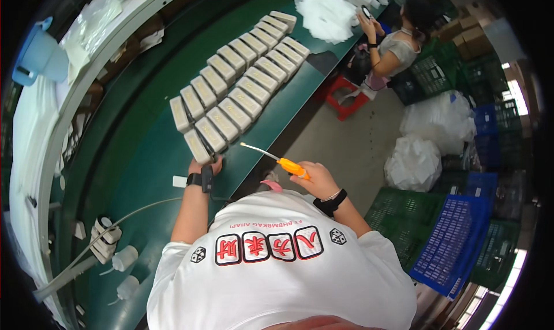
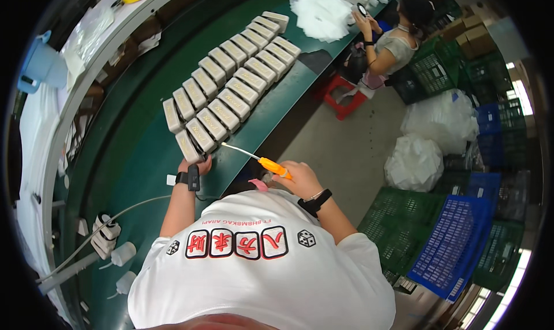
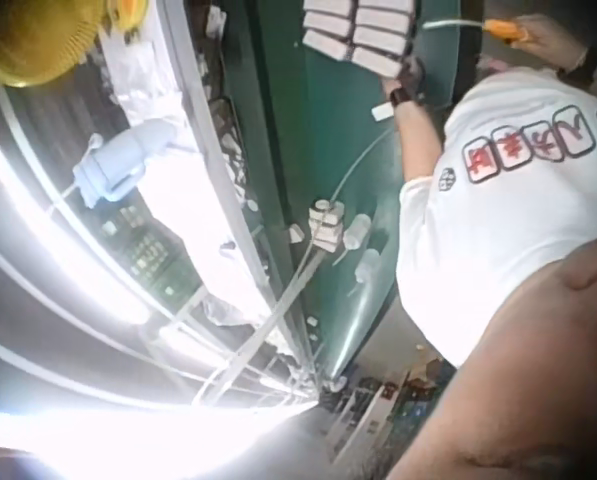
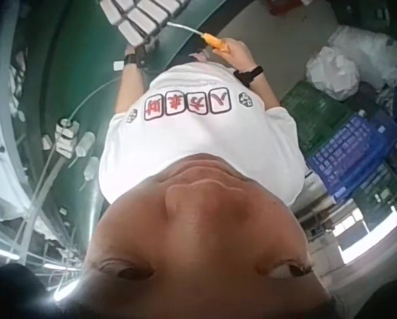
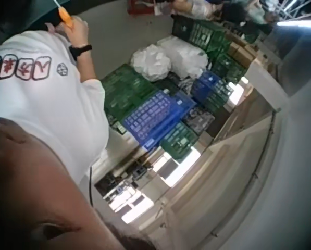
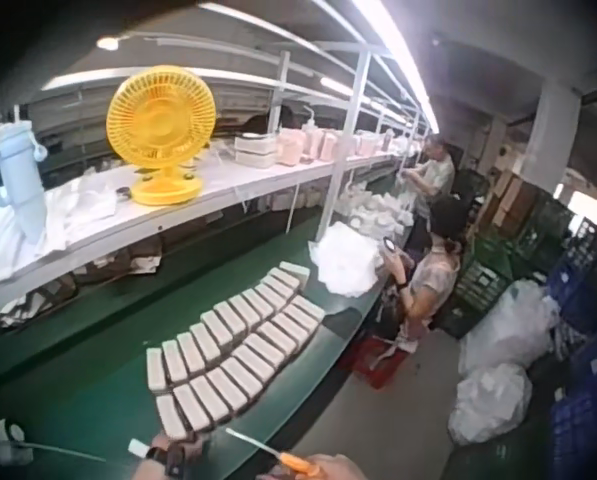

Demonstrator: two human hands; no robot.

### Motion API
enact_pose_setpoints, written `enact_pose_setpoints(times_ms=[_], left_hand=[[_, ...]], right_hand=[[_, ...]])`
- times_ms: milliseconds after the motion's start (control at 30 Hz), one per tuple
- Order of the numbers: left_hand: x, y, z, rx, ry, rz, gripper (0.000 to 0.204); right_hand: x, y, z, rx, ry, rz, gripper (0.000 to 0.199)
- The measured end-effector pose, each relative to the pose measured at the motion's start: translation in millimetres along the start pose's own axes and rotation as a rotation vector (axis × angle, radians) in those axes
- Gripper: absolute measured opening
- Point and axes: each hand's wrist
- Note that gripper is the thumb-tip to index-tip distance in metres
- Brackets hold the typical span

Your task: Cleaning rectangular electronic components using a cloth and liquid and arranging them in rows on a production table.

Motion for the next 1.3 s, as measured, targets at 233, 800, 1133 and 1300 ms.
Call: enact_pose_setpoints(times_ms=[233, 800, 1133, 1300], left_hand=[[-11.4, 15.1, 21.9, -0.036, 0.021, 0.060, 0.030], [-37.8, -30.7, -18.3, 0.170, 0.419, 0.111, 0.057], [-185.6, -69.3, -9.2, 1.246, 1.193, 0.239, 0.034], [-226.0, -80.0, -14.9, 1.377, 1.046, 0.353, 0.040]], right_hand=[[-3.6, 6.8, 2.4, -0.068, 0.001, -0.013, 0.034], [19.1, 31.4, 51.2, -0.127, 0.082, -0.070, 0.027], [34.3, 29.7, 82.5, -0.050, 0.327, -0.168, 0.031], [60.7, 30.1, 102.1, -0.076, 0.362, -0.080, 0.030]])
Point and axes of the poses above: each hand's wrist, its own y-axis towards the middle knuckle, its own x-axis out of the palm, z = x × y, and after that the axes turned 6 degrees about z, right-handed
